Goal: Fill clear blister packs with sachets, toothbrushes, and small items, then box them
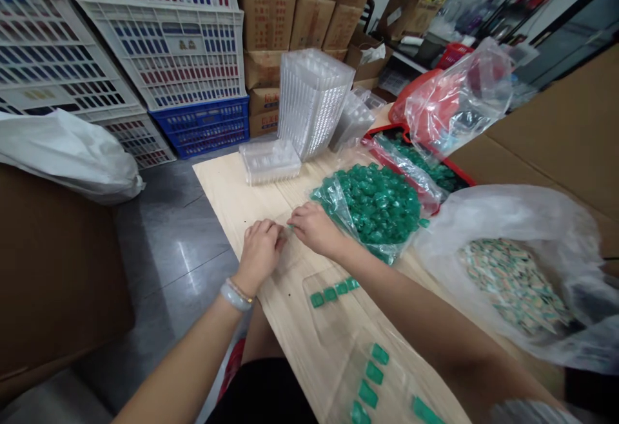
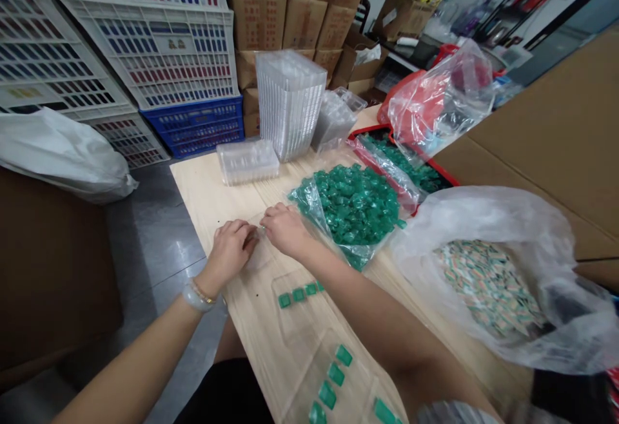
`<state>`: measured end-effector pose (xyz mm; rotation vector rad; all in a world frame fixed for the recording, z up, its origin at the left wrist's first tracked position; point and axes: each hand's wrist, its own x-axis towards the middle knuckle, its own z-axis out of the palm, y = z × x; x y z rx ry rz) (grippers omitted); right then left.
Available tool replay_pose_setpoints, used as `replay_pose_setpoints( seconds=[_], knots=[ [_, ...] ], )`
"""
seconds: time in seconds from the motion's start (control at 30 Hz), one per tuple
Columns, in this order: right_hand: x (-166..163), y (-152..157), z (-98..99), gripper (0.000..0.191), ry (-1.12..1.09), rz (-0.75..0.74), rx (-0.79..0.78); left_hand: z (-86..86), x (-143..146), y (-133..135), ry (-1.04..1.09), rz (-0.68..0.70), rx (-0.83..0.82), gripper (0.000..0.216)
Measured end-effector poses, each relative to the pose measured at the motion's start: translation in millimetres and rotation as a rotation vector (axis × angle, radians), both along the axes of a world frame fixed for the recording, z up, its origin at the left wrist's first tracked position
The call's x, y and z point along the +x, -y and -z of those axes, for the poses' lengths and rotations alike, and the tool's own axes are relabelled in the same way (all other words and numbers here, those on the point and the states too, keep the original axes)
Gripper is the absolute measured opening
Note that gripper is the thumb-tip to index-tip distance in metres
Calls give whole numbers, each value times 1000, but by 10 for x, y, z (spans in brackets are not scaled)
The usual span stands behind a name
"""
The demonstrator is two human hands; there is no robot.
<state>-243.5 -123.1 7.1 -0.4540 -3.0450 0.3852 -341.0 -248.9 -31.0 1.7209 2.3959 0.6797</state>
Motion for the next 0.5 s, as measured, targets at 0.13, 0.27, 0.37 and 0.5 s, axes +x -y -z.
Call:
replay_pose_setpoints(
  seconds=[0.13,0.27,0.37,0.5],
  knots=[
    [35,11,45,18,37,48,58,53,9,-7,4,5,19,18],
    [112,-23,76,17,28,52,73,54,-4,-9,14,15,22,17],
    [106,-52,103,16,11,22,104,60,-19,-12,16,31,30,17],
    [142,-56,177,15,-48,37,100,80,-22,-7,11,55,44,16]
  ],
)
